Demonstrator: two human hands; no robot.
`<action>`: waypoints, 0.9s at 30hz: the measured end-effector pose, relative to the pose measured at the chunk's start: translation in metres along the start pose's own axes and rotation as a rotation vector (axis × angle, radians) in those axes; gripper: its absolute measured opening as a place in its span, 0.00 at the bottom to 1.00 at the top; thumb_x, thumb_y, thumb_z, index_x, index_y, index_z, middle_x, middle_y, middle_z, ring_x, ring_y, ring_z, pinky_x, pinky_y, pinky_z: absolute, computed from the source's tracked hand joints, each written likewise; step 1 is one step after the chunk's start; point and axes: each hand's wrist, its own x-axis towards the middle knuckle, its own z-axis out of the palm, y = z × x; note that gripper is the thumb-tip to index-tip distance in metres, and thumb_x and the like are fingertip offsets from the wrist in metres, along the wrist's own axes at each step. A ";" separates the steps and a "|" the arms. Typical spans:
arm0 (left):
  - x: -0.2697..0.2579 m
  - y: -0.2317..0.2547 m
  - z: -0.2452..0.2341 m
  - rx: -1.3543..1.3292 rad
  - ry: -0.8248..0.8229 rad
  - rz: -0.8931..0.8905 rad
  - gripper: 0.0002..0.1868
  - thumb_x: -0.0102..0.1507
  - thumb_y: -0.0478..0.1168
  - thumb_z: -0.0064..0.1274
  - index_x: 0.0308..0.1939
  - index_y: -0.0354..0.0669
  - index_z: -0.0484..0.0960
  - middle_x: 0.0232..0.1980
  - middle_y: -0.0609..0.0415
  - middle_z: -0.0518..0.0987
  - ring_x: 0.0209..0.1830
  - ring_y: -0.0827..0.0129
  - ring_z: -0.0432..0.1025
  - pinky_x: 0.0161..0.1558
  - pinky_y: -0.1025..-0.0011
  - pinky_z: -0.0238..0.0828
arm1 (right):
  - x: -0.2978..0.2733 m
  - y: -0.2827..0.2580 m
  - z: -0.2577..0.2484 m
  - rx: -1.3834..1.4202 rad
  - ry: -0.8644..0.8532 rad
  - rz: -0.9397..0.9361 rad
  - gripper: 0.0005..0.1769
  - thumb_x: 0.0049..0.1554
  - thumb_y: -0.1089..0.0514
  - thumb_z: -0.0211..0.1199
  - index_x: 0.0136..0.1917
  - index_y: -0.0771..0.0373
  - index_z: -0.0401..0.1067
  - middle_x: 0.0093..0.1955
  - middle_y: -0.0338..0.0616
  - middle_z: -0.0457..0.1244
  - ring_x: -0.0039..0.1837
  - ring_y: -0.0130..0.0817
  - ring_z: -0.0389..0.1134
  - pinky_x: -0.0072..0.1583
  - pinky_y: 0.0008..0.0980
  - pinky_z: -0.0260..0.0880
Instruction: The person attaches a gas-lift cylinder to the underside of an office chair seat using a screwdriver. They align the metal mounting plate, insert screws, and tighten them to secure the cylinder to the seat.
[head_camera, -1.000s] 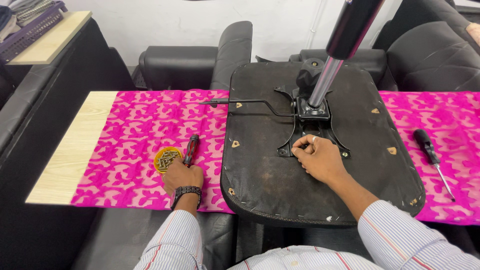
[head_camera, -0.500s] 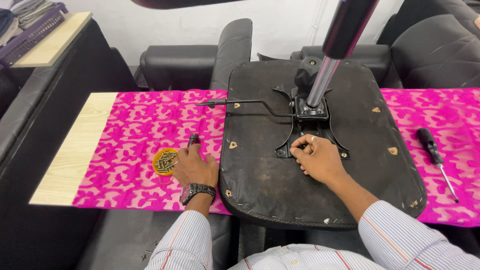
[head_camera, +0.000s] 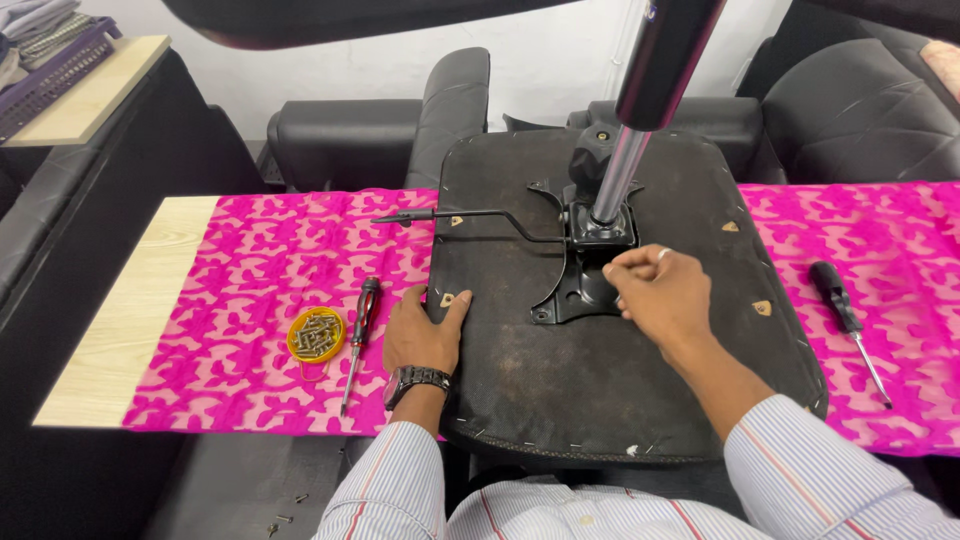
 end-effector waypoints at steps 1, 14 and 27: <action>0.000 0.002 -0.001 0.005 0.006 0.000 0.41 0.57 0.70 0.56 0.64 0.50 0.74 0.57 0.49 0.79 0.59 0.56 0.74 0.55 0.57 0.72 | 0.005 -0.003 -0.005 -0.032 0.050 -0.029 0.19 0.53 0.54 0.70 0.56 0.66 0.78 0.38 0.41 0.70 0.36 0.26 0.70 0.42 0.29 0.74; 0.003 0.005 -0.009 -0.077 -0.086 -0.128 0.41 0.52 0.74 0.57 0.58 0.52 0.81 0.49 0.50 0.85 0.50 0.55 0.80 0.49 0.57 0.76 | 0.086 -0.070 0.004 0.311 0.046 -0.336 0.14 0.57 0.50 0.72 0.43 0.62 0.74 0.37 0.39 0.68 0.40 0.24 0.68 0.44 0.25 0.70; 0.010 -0.002 -0.010 -0.078 -0.155 -0.129 0.43 0.52 0.76 0.54 0.58 0.50 0.81 0.48 0.47 0.85 0.49 0.55 0.80 0.49 0.56 0.76 | 0.105 -0.063 0.021 0.359 -0.019 -0.261 0.16 0.52 0.60 0.73 0.31 0.58 0.67 0.32 0.36 0.64 0.34 0.24 0.64 0.40 0.27 0.65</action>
